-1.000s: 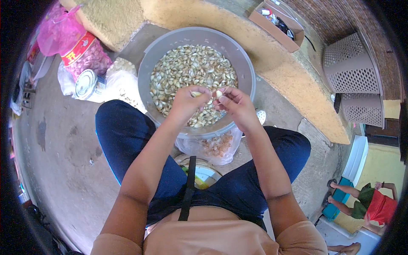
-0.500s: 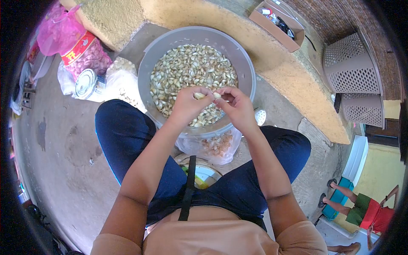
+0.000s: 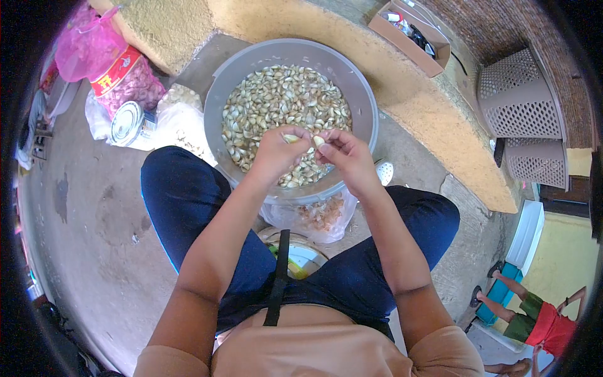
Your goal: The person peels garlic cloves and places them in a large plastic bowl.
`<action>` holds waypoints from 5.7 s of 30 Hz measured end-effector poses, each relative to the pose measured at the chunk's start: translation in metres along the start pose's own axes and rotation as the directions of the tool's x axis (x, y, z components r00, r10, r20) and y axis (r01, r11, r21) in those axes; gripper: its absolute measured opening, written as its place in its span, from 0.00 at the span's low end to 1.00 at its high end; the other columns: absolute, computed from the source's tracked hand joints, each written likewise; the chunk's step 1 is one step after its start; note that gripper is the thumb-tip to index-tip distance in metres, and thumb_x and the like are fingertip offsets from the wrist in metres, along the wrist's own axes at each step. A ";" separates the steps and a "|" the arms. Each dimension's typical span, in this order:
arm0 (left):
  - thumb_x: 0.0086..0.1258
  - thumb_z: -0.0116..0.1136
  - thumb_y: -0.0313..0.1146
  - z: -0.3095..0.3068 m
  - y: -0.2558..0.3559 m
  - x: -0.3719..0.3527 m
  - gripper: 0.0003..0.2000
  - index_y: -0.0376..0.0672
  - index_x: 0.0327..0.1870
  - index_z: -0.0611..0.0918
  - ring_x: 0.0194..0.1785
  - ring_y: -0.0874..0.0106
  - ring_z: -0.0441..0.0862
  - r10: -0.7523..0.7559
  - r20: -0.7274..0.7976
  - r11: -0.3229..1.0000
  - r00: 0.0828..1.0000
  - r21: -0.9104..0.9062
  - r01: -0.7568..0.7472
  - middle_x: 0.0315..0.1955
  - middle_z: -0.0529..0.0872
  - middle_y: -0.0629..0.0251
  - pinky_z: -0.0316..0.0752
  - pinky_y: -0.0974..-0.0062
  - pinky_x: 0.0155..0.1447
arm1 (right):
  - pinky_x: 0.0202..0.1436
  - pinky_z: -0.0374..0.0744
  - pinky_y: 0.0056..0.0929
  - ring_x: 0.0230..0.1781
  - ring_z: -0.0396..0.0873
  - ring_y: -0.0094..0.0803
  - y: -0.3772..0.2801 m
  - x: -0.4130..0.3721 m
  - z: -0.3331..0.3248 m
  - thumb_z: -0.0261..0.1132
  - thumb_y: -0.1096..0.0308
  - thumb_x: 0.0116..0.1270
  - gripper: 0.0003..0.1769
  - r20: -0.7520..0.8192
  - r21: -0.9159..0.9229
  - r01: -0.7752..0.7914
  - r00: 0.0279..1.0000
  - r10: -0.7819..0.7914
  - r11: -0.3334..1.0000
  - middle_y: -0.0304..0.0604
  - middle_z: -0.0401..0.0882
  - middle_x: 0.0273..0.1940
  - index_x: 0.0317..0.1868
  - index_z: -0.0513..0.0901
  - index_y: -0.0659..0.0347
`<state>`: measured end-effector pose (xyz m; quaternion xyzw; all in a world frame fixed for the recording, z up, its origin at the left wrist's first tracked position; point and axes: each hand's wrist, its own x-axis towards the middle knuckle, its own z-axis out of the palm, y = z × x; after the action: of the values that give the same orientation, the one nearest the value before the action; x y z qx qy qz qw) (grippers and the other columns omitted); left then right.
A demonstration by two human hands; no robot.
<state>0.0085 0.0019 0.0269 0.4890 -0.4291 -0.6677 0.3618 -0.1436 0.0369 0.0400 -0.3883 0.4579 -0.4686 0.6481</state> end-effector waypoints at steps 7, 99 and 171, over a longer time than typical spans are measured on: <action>0.51 0.58 0.28 0.001 0.000 0.001 0.05 0.37 0.26 0.80 0.15 0.85 0.67 0.061 -0.012 0.993 0.998 0.105 -0.060 0.14 0.75 0.71 0.61 0.86 0.19 | 0.33 0.75 0.22 0.29 0.74 0.24 0.000 0.002 -0.003 0.56 0.74 0.60 0.11 0.030 0.250 -0.167 0.986 0.165 0.954 0.40 0.75 0.32 0.43 0.73 0.67; 0.54 0.60 0.33 0.000 0.011 -0.006 0.07 0.39 0.28 0.81 0.24 0.81 0.74 0.206 0.035 0.903 0.978 0.379 -0.204 0.21 0.80 0.69 0.69 0.82 0.32 | 0.28 0.74 0.18 0.25 0.75 0.20 0.007 0.004 -0.001 0.59 0.71 0.59 0.12 -0.099 -0.290 0.002 0.995 -0.032 0.957 0.39 0.77 0.27 0.42 0.76 0.68; 0.51 0.62 0.30 -0.008 0.016 -0.004 0.06 0.38 0.26 0.80 0.31 0.73 0.78 0.355 0.098 0.766 0.930 0.539 -0.349 0.25 0.81 0.63 0.71 0.78 0.40 | 0.23 0.70 0.17 0.21 0.69 0.18 -0.009 -0.001 -0.014 0.61 0.69 0.57 0.09 0.100 -0.021 -0.399 0.912 0.399 0.917 0.36 0.74 0.24 0.33 0.78 0.68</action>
<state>0.0179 -0.0019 0.0421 0.4858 -0.6841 -0.4346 0.3273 -0.1597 0.0341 0.0440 -0.3102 0.4937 -0.3060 0.7526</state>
